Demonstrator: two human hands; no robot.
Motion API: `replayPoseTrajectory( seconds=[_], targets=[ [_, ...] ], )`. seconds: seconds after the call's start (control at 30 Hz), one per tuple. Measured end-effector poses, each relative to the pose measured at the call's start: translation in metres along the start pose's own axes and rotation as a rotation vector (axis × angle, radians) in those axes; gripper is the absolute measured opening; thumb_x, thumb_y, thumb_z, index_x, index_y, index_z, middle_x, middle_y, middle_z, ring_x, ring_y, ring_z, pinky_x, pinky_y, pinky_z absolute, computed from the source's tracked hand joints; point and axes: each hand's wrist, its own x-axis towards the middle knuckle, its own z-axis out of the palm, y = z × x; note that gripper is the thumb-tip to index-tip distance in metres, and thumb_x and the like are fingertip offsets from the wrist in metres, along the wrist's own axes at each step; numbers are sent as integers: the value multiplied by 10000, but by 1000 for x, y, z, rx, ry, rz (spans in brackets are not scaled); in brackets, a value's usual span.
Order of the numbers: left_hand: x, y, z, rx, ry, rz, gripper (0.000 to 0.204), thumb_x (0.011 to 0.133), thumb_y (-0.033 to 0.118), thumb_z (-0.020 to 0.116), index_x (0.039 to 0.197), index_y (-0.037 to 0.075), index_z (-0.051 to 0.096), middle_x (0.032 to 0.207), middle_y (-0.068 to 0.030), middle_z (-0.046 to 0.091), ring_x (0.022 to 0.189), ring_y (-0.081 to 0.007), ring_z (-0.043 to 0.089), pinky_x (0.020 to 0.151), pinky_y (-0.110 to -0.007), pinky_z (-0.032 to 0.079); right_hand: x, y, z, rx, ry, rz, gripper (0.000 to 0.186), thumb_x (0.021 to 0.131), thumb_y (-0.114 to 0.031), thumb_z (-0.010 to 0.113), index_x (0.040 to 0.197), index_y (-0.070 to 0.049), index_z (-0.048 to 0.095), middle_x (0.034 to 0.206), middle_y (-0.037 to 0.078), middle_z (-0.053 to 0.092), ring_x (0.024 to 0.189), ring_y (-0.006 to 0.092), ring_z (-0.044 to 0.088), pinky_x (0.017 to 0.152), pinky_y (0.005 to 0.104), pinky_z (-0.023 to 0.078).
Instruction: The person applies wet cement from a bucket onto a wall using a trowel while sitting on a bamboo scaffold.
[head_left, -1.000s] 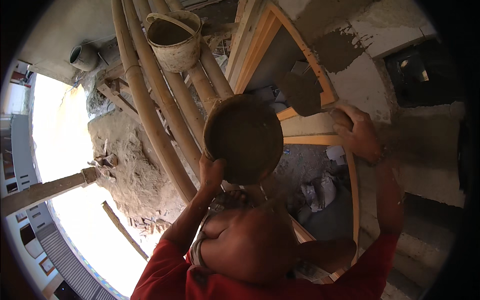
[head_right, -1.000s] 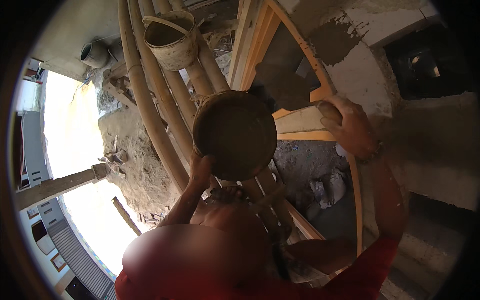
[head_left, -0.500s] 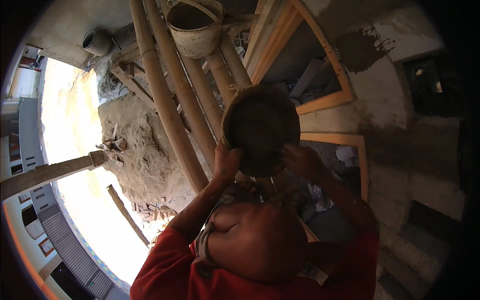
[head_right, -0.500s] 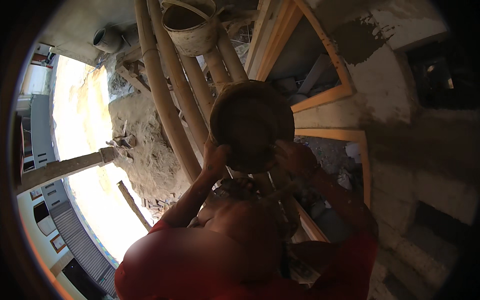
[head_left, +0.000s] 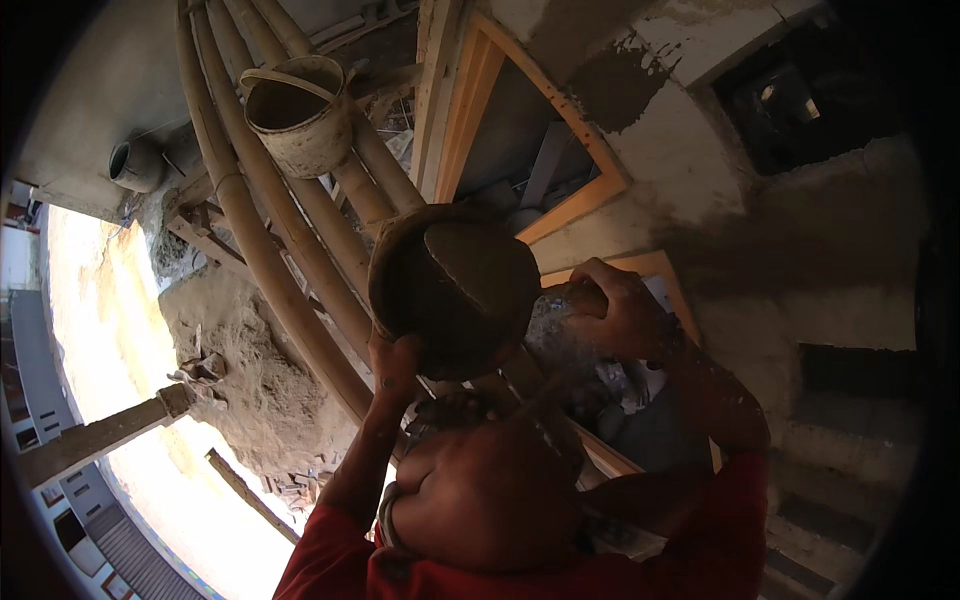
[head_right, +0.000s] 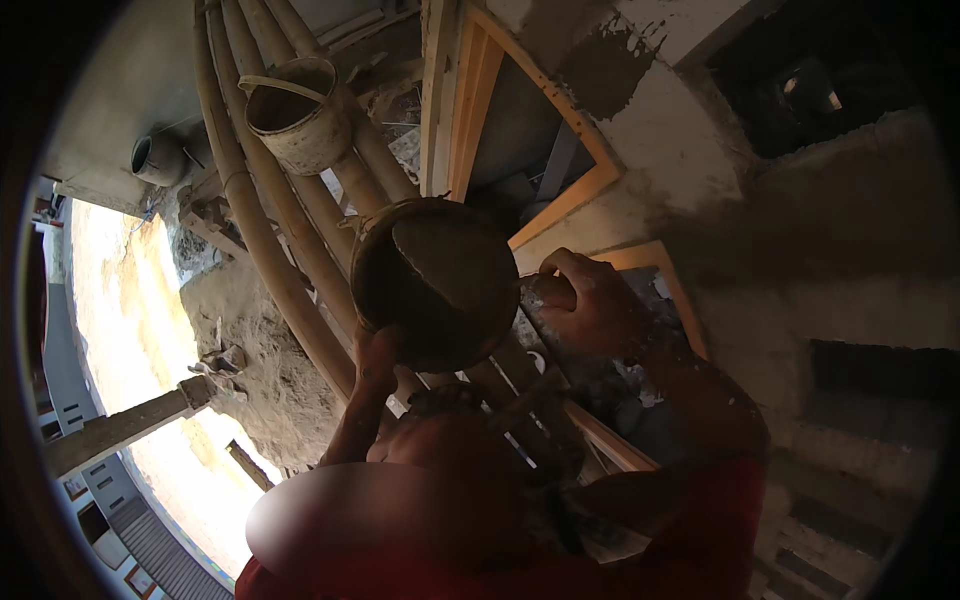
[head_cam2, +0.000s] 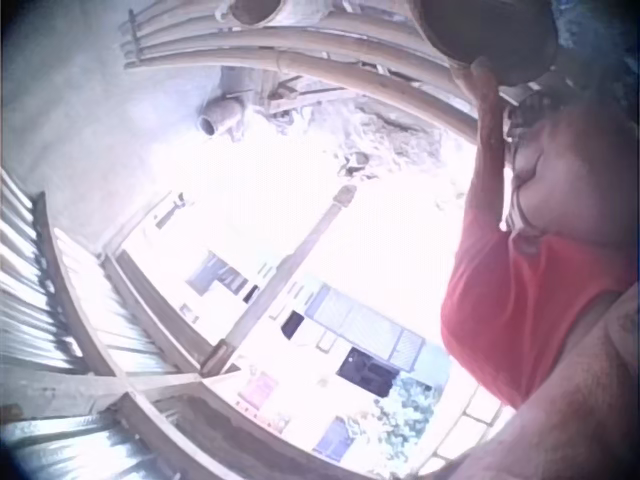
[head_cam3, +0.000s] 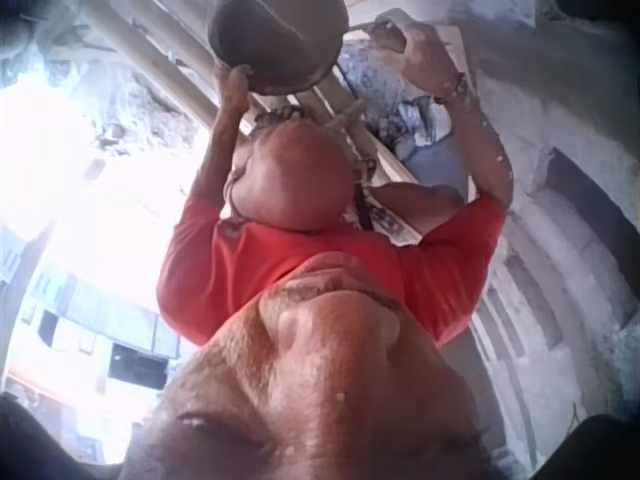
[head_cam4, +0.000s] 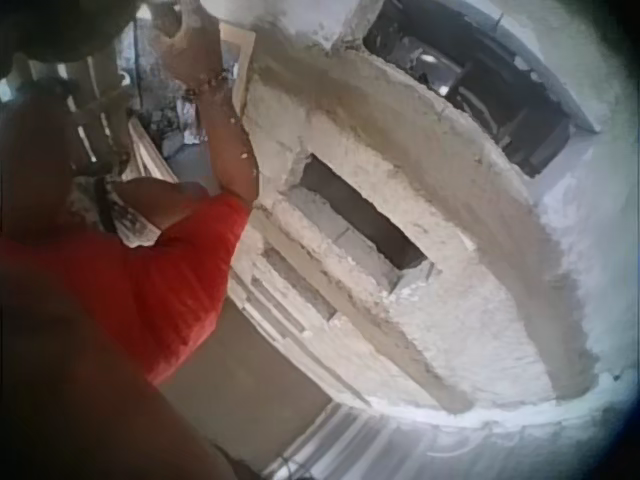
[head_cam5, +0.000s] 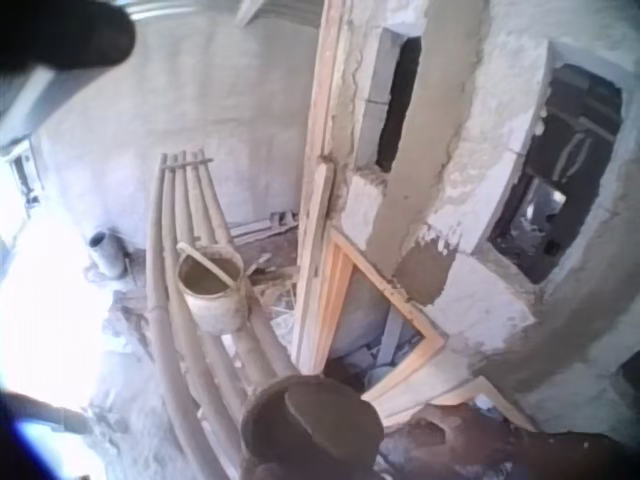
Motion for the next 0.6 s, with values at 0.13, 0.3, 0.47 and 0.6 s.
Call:
replayPoseTrajectory(
  seconds=[0.13, 0.3, 0.47, 0.6],
  targets=[
    [2, -8, -3, -48, 14, 15, 553, 703, 25, 555, 1253, -25, 567, 1027, -112, 680, 908, -188, 637, 784, -328, 527, -9, 8, -54, 89, -5, -25, 508, 776, -146, 732, 1252, -34, 595, 990, 112, 665, 885, 216, 653, 785, 346, 523],
    [-3, -6, 3, 60, 3, 15, 534, 704, 32, 541, 1234, -29, 566, 998, -102, 671, 873, -186, 624, 764, -313, 516, -5, 91, -102, 274, 279, 486, 483, 874, -105, 631, 1332, 29, 557, 820, 14, 600, 615, 54, 501, 544, 232, 426],
    [-5, -10, 2, 11, 19, 32, 507, 698, 18, 546, 1202, -33, 574, 980, -95, 668, 854, -186, 622, 753, -311, 509, -19, 46, -160, -24, 554, 379, 448, 882, -171, 656, 1294, -4, 597, 872, 69, 651, 702, 144, 607, 641, 298, 502],
    [-10, 3, 8, 24, 43, 17, 513, 696, 14, 556, 1207, -34, 568, 984, -101, 672, 865, -187, 629, 765, -320, 511, -19, 25, -113, -219, 256, 195, 469, 876, -196, 657, 1316, -56, 576, 1018, 179, 665, 983, 351, 651, 876, 413, 504]
  ],
)
